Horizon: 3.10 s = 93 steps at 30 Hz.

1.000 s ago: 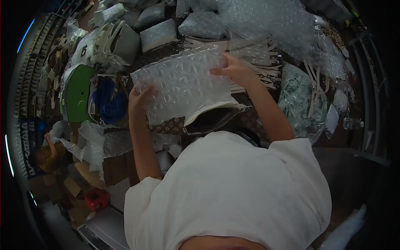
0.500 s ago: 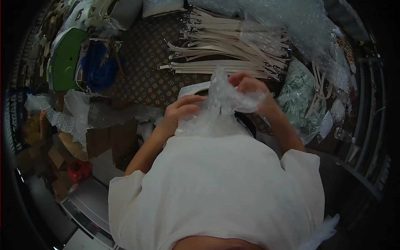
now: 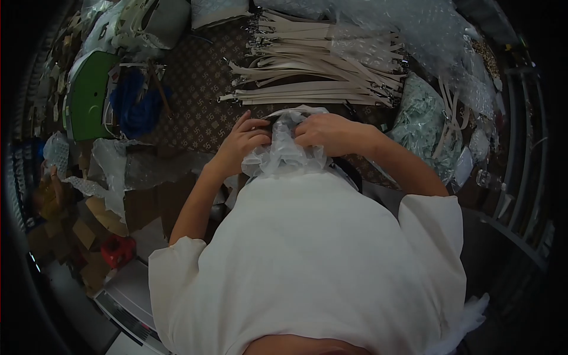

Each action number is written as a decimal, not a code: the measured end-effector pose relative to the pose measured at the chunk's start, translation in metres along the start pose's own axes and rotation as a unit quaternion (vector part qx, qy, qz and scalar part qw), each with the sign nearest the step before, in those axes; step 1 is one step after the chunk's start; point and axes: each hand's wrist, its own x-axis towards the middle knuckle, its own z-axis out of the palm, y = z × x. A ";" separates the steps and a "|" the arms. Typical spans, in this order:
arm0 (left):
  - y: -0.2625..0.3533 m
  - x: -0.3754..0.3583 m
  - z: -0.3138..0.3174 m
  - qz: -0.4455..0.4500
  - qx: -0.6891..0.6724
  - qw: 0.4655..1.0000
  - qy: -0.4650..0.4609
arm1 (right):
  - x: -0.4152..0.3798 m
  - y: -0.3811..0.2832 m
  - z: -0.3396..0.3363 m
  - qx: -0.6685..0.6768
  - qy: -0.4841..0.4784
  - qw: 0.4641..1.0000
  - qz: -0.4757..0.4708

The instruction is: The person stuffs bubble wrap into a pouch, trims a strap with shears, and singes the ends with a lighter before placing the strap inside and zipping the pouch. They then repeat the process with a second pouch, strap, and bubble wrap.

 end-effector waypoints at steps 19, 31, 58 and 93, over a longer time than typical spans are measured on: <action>0.008 0.009 0.017 -0.113 0.008 0.985 0.127 | -0.021 -0.007 0.012 -0.127 0.120 0.979 0.102; 0.021 0.016 0.013 -0.165 0.141 0.967 -0.133 | -0.016 -0.015 0.028 -0.260 -0.004 0.954 0.149; 0.047 0.005 0.011 -0.158 -0.103 0.979 -0.080 | -0.002 0.162 0.039 -0.228 0.205 0.834 0.459; 0.016 0.081 -0.021 -0.054 -0.085 0.976 0.195 | -0.005 0.012 -0.054 -0.350 0.124 0.908 0.193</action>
